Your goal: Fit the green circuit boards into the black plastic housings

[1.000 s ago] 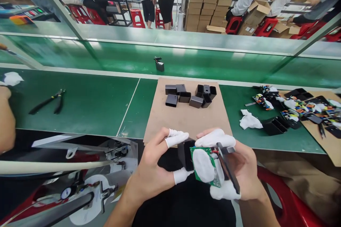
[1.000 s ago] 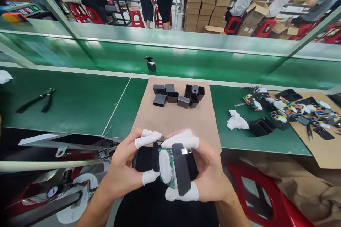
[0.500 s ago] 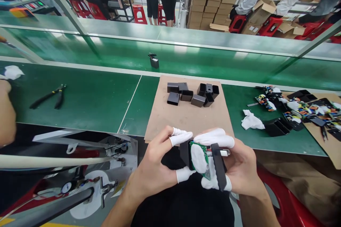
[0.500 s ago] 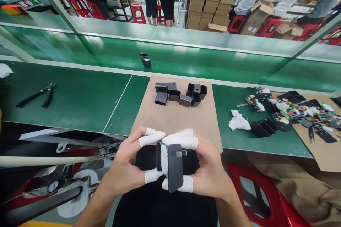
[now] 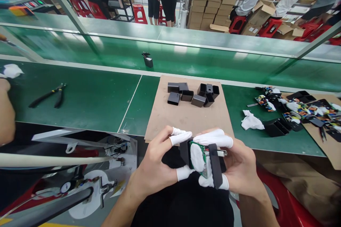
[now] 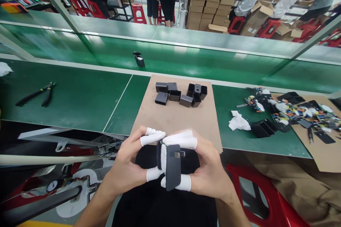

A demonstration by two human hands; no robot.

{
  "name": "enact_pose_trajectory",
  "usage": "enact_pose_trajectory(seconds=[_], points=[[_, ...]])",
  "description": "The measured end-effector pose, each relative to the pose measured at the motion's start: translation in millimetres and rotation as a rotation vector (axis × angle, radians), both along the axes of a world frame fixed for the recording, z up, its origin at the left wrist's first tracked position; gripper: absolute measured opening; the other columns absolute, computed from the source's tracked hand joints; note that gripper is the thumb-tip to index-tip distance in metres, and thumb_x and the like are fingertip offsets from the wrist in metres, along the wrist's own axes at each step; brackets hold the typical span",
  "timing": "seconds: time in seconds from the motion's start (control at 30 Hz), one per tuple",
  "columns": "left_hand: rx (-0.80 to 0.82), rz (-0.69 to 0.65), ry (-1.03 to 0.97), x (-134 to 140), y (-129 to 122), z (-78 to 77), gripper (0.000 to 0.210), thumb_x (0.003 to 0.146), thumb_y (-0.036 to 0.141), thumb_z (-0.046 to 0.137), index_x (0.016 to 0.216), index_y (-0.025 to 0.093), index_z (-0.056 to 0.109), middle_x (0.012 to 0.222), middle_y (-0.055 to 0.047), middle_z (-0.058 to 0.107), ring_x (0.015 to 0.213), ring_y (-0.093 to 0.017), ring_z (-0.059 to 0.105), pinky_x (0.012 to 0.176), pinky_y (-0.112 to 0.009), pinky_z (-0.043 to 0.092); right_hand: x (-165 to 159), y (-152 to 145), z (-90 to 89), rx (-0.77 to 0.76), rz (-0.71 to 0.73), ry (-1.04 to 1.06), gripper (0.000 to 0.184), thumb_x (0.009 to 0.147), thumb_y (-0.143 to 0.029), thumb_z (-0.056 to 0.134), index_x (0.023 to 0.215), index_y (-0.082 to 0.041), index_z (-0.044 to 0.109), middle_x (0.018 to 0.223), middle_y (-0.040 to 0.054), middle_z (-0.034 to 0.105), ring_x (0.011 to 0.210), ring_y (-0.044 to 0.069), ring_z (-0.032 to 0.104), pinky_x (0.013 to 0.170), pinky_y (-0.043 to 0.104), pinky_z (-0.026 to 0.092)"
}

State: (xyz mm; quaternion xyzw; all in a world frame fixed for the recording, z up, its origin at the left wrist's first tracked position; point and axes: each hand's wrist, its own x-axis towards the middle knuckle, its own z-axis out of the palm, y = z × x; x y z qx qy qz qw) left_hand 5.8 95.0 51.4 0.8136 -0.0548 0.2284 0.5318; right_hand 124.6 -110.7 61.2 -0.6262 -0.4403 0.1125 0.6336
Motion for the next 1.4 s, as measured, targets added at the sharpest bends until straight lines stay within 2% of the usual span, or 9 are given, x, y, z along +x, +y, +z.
enact_pose_trajectory(seconds=[0.27, 0.43, 0.83, 1.03, 1.23, 1.4], points=[[-0.035, -0.014, 0.023, 0.2, 0.7, -4.5, 0.065, 0.083, 0.017, 0.089, 0.143, 0.029, 0.069, 0.117, -0.006, 0.066, 0.105, -0.022, 0.072, 0.089, -0.035, 0.063, -0.5, -0.8, 2.2, 0.06, 0.003, 0.117, 0.063, 0.074, -0.033, 0.103, 0.131, -0.031, 0.077, 0.119, 0.0098, 0.079, 0.103, 0.033, 0.076, 0.085, 0.047, 0.065], [-0.035, -0.024, 0.031, -0.2, 1.4, -5.1, 0.068, 0.082, 0.019, 0.09, 0.146, 0.029, 0.068, 0.119, -0.007, 0.066, 0.107, -0.024, 0.072, 0.091, -0.037, 0.063, 0.8, -2.3, 2.8, 0.031, 0.011, 0.105, 0.066, 0.071, -0.033, 0.104, 0.131, -0.032, 0.077, 0.117, 0.0097, 0.079, 0.099, 0.033, 0.075, 0.082, 0.048, 0.064], [-0.013, -0.044, 0.002, 0.3, 2.4, -4.1, 0.075, 0.081, 0.019, 0.092, 0.15, 0.029, 0.065, 0.119, -0.006, 0.066, 0.108, -0.021, 0.071, 0.094, -0.034, 0.062, -0.8, -2.2, 4.5, -0.032, -0.005, 0.066, 0.062, 0.074, -0.035, 0.102, 0.131, -0.033, 0.077, 0.116, 0.0107, 0.079, 0.102, 0.035, 0.075, 0.086, 0.051, 0.065], [-0.018, -0.049, -0.013, -0.4, 1.5, -5.2, 0.074, 0.081, 0.017, 0.091, 0.15, 0.027, 0.065, 0.12, -0.007, 0.066, 0.108, -0.021, 0.071, 0.094, -0.034, 0.062, -1.9, -4.3, 2.1, -0.041, -0.006, 0.063, 0.064, 0.071, -0.032, 0.105, 0.128, -0.032, 0.077, 0.114, 0.0095, 0.078, 0.098, 0.033, 0.074, 0.083, 0.047, 0.062], [-0.027, -0.061, -0.036, -1.1, 1.4, -4.5, 0.074, 0.081, 0.017, 0.091, 0.15, 0.026, 0.064, 0.119, -0.007, 0.066, 0.108, -0.022, 0.071, 0.093, -0.034, 0.062, -2.0, -1.4, 5.5, -0.027, 0.011, 0.009, 0.065, 0.073, -0.029, 0.103, 0.132, -0.029, 0.075, 0.114, 0.0094, 0.078, 0.097, 0.031, 0.074, 0.081, 0.044, 0.062], [-0.021, -0.041, -0.034, -0.2, 1.3, -5.5, 0.075, 0.081, 0.013, 0.089, 0.151, 0.025, 0.065, 0.118, -0.006, 0.065, 0.106, -0.02, 0.07, 0.092, -0.032, 0.061, -3.8, -1.3, 2.8, -0.036, -0.022, -0.017, 0.068, 0.07, -0.024, 0.105, 0.132, -0.027, 0.076, 0.116, 0.0091, 0.079, 0.098, 0.03, 0.075, 0.084, 0.044, 0.062]])
